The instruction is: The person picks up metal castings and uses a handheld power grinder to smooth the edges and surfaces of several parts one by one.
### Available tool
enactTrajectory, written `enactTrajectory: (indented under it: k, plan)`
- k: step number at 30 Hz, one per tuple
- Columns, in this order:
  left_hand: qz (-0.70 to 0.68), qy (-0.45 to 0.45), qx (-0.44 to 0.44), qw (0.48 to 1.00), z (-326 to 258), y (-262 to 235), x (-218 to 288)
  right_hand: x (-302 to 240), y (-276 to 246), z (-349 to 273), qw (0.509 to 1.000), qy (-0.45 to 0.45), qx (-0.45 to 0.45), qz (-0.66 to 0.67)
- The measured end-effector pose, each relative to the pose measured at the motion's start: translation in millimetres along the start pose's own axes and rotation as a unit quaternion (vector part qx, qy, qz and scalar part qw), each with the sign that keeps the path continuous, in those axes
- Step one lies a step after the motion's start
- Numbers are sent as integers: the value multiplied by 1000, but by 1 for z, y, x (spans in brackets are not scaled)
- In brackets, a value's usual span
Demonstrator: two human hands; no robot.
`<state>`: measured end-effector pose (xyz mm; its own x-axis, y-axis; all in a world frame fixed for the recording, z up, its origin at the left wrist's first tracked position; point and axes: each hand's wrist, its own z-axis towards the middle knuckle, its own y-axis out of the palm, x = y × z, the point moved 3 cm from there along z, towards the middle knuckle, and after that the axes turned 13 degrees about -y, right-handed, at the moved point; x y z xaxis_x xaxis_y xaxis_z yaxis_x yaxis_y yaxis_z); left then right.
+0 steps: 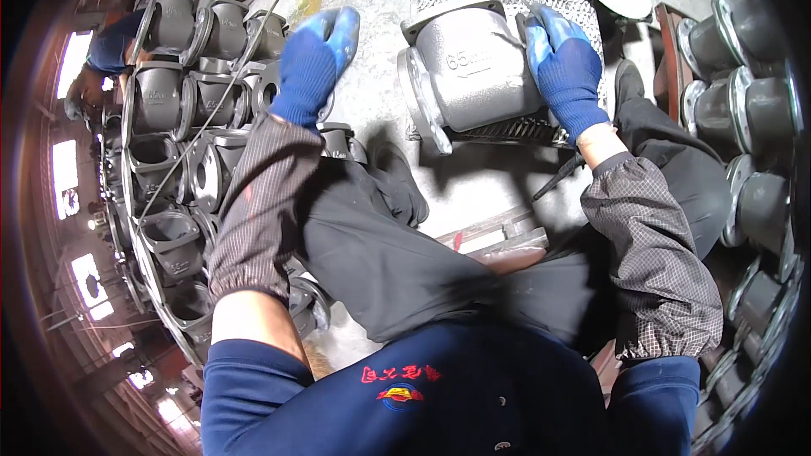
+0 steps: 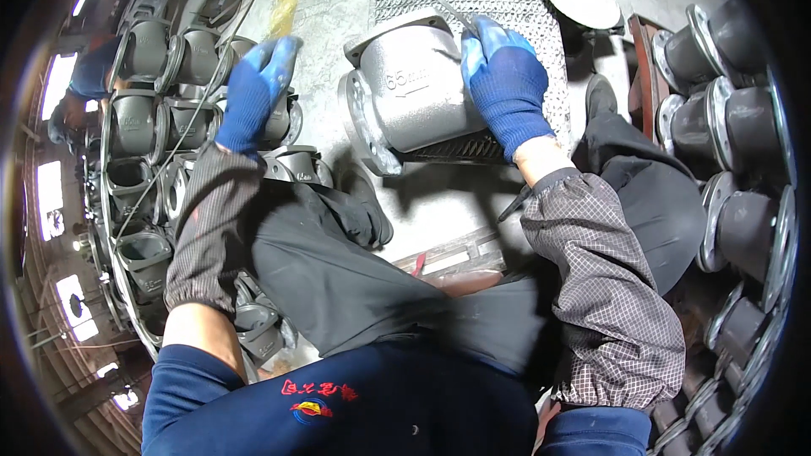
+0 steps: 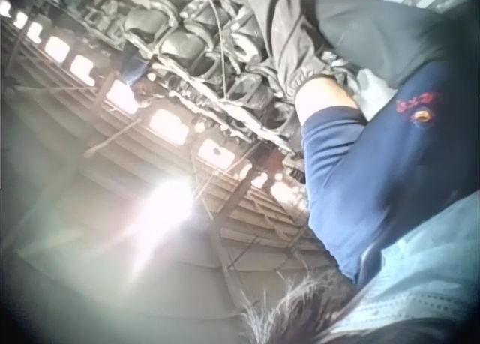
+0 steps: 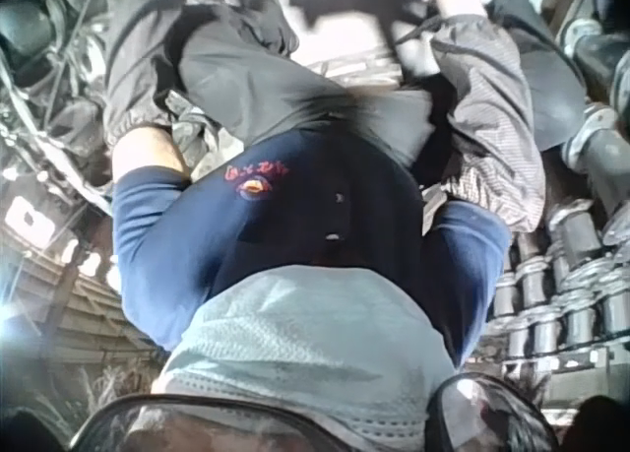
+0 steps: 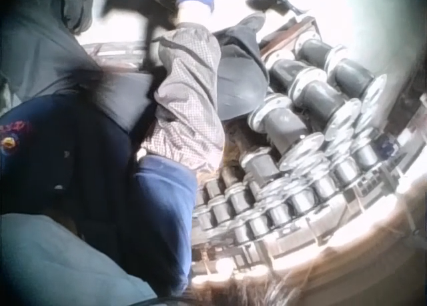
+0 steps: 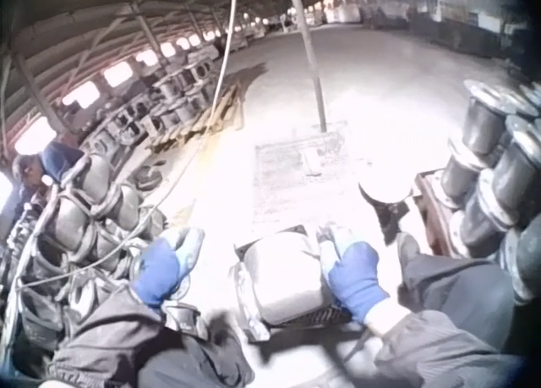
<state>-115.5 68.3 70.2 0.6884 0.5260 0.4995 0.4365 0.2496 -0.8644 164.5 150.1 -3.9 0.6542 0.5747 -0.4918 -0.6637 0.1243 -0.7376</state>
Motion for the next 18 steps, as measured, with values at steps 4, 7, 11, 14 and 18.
enactTrajectory:
  k: [4,7,11,14,18]
  plan:
    - [-210,-209,-211,931,-49,65,-32,14,1,-2,1000,-9,-2,0]
    - [-497,-153,-316,794,-62,92,-21,9,1,-5,997,-46,37,53]
    - [-685,-213,-285,636,-71,118,-7,7,-2,-26,988,-48,88,120]
    - [-648,-246,-254,675,-77,118,9,38,6,-58,955,80,101,267]
    - [-564,-207,-224,767,-86,106,4,27,-3,-63,923,138,105,342]
